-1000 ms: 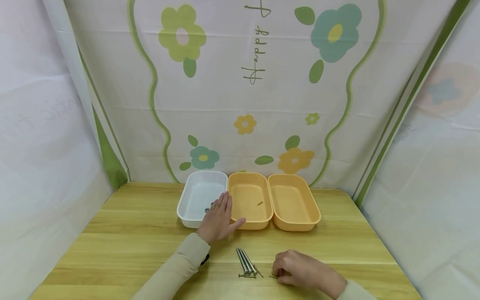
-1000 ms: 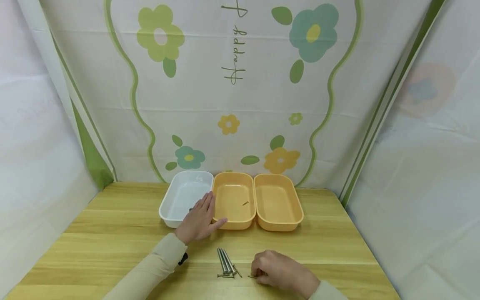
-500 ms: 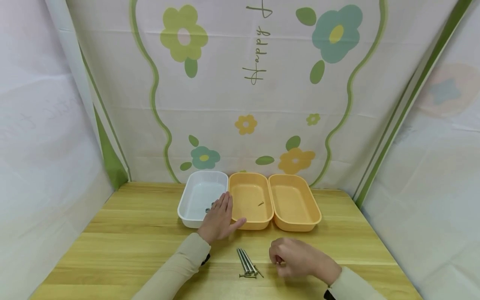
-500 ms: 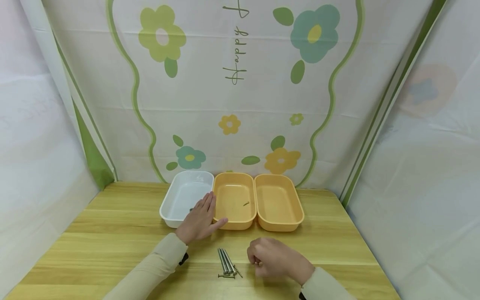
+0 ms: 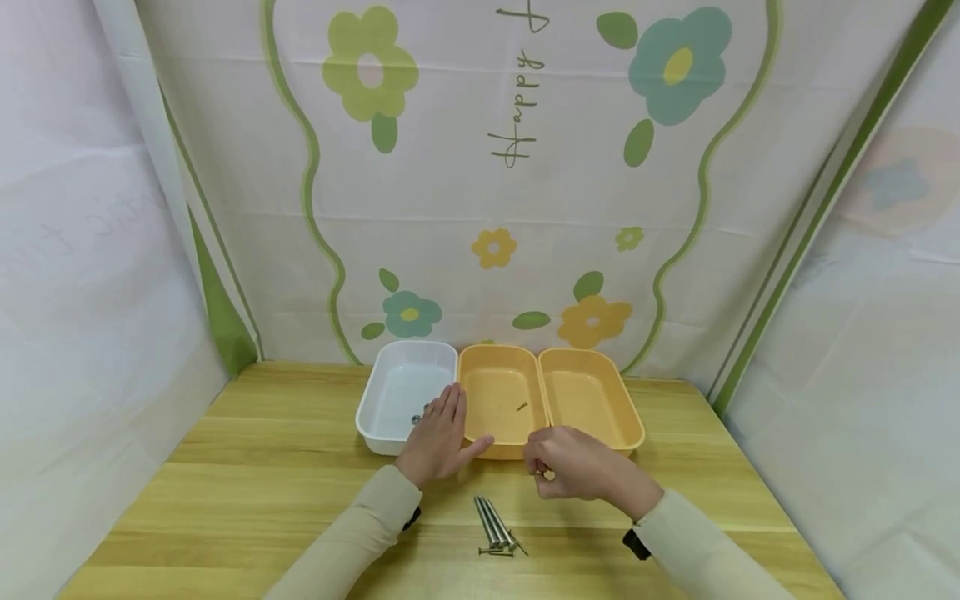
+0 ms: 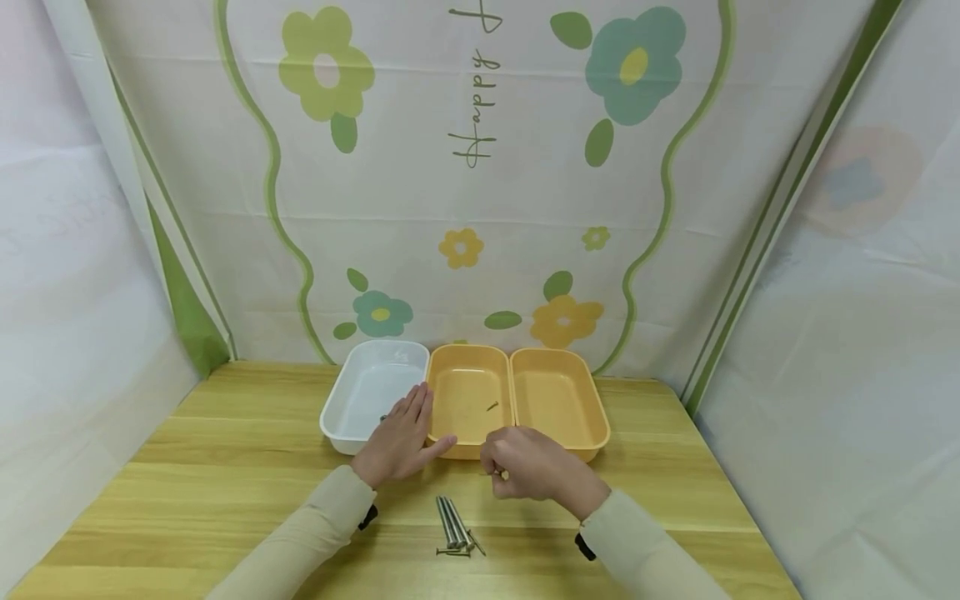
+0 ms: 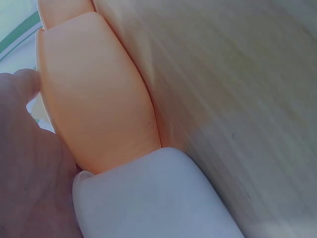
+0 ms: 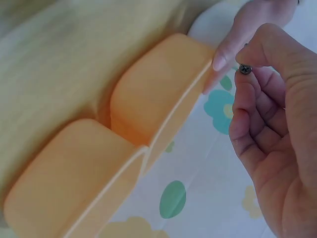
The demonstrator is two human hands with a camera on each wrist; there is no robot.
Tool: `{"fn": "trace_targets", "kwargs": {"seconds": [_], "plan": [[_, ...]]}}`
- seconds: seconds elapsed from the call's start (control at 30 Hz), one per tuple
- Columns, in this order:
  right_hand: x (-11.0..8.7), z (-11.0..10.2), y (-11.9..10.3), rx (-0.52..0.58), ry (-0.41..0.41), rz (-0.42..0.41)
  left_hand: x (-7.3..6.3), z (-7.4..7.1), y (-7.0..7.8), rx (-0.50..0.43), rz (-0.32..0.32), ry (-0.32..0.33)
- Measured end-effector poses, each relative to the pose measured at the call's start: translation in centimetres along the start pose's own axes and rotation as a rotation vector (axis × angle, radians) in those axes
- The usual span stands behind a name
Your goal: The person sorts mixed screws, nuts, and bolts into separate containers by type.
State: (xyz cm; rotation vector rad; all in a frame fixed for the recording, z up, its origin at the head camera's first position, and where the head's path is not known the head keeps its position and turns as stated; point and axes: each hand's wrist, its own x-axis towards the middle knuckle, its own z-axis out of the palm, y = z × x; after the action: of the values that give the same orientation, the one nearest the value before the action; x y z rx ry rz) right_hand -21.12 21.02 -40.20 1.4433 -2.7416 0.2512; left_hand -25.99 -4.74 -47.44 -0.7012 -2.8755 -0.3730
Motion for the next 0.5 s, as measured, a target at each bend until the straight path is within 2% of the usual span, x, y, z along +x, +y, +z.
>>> {"fn": "trace_targets", "kwargs": {"seconds": [0.33, 0.5], "plan": [[2.2, -0.4, 2.1, -0.025, 0.096, 0.018, 0.1, -0.1, 0.0, 0.008, -0.001, -0.016], [3.5, -0.3, 3.1, -0.037, 0.120, 0.061, 0.3, 0.0, -0.1, 0.012, -0.004, -0.015]]}}
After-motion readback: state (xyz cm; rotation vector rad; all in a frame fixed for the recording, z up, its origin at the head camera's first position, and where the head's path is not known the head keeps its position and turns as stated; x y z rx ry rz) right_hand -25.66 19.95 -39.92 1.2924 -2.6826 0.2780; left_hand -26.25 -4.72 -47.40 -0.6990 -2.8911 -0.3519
